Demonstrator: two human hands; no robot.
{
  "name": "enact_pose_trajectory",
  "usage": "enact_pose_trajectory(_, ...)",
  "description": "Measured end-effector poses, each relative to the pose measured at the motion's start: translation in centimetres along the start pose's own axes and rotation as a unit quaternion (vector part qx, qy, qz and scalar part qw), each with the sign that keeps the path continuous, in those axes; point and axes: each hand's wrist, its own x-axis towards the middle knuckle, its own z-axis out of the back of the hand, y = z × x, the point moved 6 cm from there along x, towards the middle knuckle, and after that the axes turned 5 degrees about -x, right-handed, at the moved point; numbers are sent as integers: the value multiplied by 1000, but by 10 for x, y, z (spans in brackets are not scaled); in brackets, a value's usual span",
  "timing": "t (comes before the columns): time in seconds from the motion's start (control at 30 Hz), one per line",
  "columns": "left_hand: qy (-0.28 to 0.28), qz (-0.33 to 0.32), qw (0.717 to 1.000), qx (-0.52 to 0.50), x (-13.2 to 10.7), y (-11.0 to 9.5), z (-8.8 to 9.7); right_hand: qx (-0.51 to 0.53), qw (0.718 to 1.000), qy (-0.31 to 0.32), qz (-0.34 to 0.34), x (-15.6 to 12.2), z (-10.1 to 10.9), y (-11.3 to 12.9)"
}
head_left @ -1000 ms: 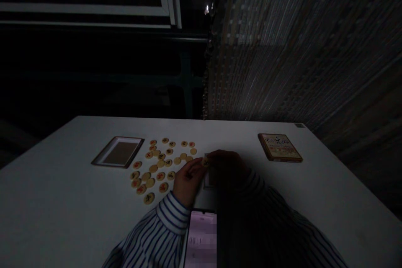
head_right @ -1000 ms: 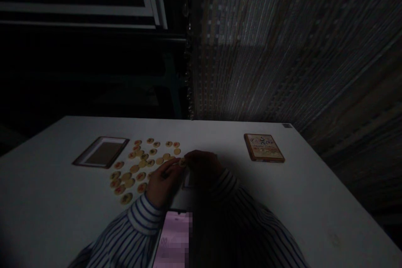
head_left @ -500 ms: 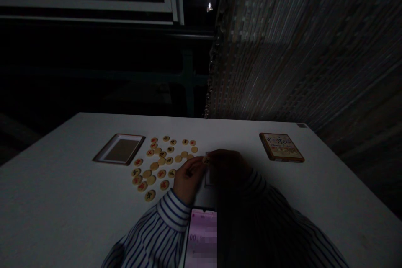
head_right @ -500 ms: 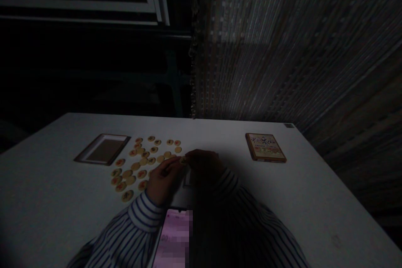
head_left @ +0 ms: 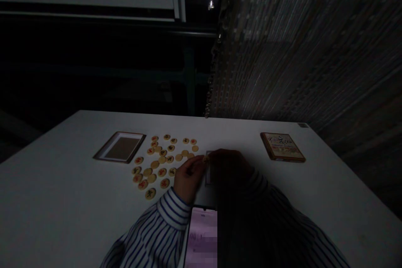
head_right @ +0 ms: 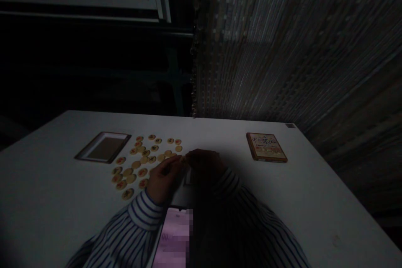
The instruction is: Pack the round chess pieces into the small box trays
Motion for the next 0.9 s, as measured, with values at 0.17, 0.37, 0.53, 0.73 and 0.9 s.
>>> enact_pose_trajectory(0.17, 10, 2, 1000, -14, -1, -2, 0, -10, 1000, -1, -17, 1, 1, -4)
enact_pose_trajectory(0.37, 30, 10, 999, -8, -1, 0, -3, -7, 1000, -4, -26, 3, -1, -8)
enact_pose_trajectory(0.53, 43, -8, 999, 5, 0, 4, -3, -10, 1000, -5, -6, 1, 2, -2)
enact_pose_trajectory(0.73, 56, -18, 998, 20, 0, 3, -3, -5, 1000, 9, -20, -1, 0, -1)
enact_pose_trajectory(0.9, 45, -23, 998, 24, -1, -4, -2, 3, 1000, 8, -19, 0, -1, 1)
